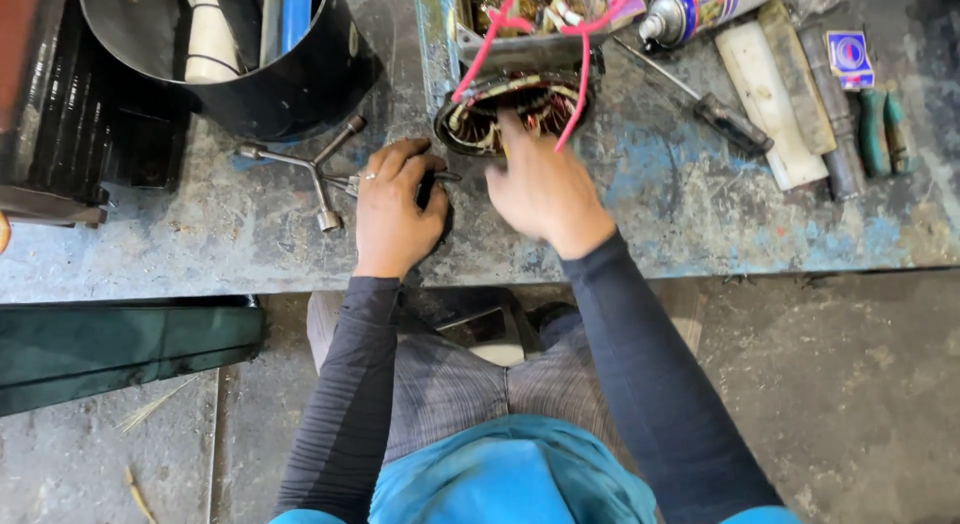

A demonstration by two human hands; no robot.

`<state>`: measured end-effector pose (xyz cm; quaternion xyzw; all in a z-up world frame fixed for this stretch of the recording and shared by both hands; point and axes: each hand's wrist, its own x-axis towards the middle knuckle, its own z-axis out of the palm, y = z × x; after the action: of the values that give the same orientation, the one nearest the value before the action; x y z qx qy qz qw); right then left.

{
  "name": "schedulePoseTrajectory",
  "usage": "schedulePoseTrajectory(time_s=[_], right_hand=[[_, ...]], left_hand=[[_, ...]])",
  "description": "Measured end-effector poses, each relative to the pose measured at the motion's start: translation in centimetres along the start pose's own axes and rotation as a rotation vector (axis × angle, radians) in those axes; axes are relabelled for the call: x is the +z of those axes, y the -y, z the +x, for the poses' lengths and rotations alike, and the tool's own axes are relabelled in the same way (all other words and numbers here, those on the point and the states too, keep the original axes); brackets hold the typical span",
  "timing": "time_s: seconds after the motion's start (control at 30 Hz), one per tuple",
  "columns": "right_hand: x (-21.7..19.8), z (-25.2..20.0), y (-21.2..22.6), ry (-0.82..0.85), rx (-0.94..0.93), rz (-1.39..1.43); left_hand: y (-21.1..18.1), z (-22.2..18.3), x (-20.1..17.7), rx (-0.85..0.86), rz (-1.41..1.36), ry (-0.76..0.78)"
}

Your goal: Inspecting and adjusting the copper windings of an electric motor stator using a screwdriver on a workbench.

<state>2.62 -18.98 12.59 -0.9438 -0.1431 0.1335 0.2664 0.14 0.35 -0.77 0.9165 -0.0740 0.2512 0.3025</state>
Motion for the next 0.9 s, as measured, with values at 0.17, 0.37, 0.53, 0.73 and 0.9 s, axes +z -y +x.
schedulePoseTrajectory(time_s=[0.17, 0.37, 0.53, 0.73, 0.9], right_hand=[[-2.0, -3.5, 1.6, 0.096, 0.152, 0.075], [-1.4, -6.2, 0.2, -0.035, 0.081, 0.098], [1.7, -6.1, -4.0, -0.175, 0.02, -0.019], [0.9, -6.1, -3.6, -0.312, -0.017, -0.152], [-0.4, -3.8, -2.3, -0.205, 0.1, -0.237]], left_hand=[[-0.4, 0.1, -0.3, -0.019, -0.002, 0.001], [-0.8, 0.4, -0.6, -0.04, 0.011, 0.01], [-1.1, 0.6, -0.9, -0.056, 0.018, 0.026], [-1.2, 0.7, -0.8, -0.072, 0.025, 0.033], [-1.5, 0.6, -0.8, -0.074, 0.039, 0.019]])
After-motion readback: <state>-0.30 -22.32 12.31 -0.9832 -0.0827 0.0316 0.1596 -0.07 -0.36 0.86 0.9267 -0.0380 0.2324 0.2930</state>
